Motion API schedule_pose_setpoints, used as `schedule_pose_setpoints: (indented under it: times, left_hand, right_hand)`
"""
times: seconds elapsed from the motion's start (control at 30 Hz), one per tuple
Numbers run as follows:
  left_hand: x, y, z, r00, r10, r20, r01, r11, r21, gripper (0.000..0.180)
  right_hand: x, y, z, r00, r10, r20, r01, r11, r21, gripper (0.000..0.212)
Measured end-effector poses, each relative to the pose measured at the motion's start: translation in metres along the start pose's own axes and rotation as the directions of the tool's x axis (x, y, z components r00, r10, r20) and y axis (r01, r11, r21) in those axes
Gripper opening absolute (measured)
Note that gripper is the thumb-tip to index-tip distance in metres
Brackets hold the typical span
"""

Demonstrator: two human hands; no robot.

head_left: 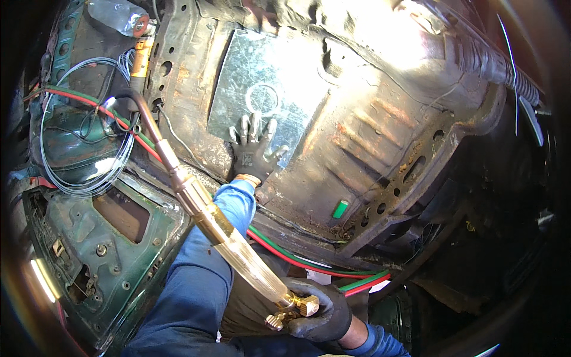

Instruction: The person uses a handheld torch to heat a rectangular metal panel attached to a vehicle's underbody. They repeatedly apply the flame to the panel's surface and edges, then touch the panel with a gloved hand to check its temperature.

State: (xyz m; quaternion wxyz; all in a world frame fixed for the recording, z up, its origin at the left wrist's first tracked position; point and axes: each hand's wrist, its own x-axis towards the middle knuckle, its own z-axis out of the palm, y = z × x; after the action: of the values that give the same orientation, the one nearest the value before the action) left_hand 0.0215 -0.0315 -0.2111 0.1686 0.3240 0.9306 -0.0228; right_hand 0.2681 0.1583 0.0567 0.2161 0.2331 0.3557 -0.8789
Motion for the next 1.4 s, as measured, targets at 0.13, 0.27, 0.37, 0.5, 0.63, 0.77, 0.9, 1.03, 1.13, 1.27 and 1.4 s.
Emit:
schedule_pose_setpoints:
  times: [0.13,0.27,0.37,0.5,0.63,0.77,0.9,1.03,1.13,1.27,1.4]
  left_hand:
    - [0.0,0.0,0.0,1.0,0.019,0.014,-0.019,0.999,0.041,0.081]
    - [-0.001,-0.001,0.003,1.0,0.008,0.005,-0.008,1.0,0.018,0.081]
    - [0.002,0.0,0.005,1.0,0.011,-0.005,-0.011,0.999,-0.044,0.079]
    - [0.001,0.001,0.006,1.0,0.016,0.014,-0.016,1.0,-0.023,0.076]
    - [0.0,0.002,0.005,1.0,0.007,0.011,-0.008,1.0,0.023,0.074]
    - [-0.002,0.005,0.004,1.0,0.012,-0.009,-0.012,1.0,0.016,0.073]
    - [-0.005,0.005,0.008,0.999,0.017,-0.03,-0.016,1.0,0.015,0.075]
    - [-0.005,0.004,0.01,1.0,0.016,-0.021,-0.015,0.998,0.061,0.075]
    - [-0.004,0.004,0.008,0.999,0.022,-0.024,-0.02,0.997,0.079,0.075]
    - [-0.003,0.006,0.003,1.0,0.019,-0.011,-0.018,0.997,0.07,0.074]
    - [0.0,0.004,0.003,1.0,0.012,0.004,-0.012,1.0,0.01,0.074]
  right_hand:
    - [0.009,-0.003,0.001,0.999,-0.039,-0.016,0.039,0.999,-0.012,0.088]
    - [0.016,-0.02,0.012,0.994,0.1,-0.037,-0.095,0.989,0.116,0.089]
    - [0.032,-0.026,0.019,0.999,-0.003,-0.044,0.009,0.989,0.146,0.087]
    - [0.031,-0.011,0.018,0.996,-0.09,-0.007,0.09,0.99,0.107,0.085]
    - [0.026,-0.006,0.016,0.998,-0.06,0.035,0.053,0.986,0.156,0.083]
    - [0.016,0.007,0.021,0.999,-0.004,0.041,-0.007,0.964,0.267,0.084]
    - [0.015,0.013,0.013,0.991,-0.099,0.091,0.088,0.989,0.12,0.086]
    - [0.013,0.02,0.014,0.979,-0.179,0.1,0.159,0.972,0.174,0.081]
    - [0.007,0.022,0.019,0.995,-0.079,0.066,0.058,0.96,0.275,0.089]
    - [0.01,0.022,0.021,0.992,-0.122,-0.03,0.125,0.972,0.197,0.085]
    - [0.011,0.014,0.032,0.98,-0.084,-0.181,0.113,0.981,0.159,0.084]
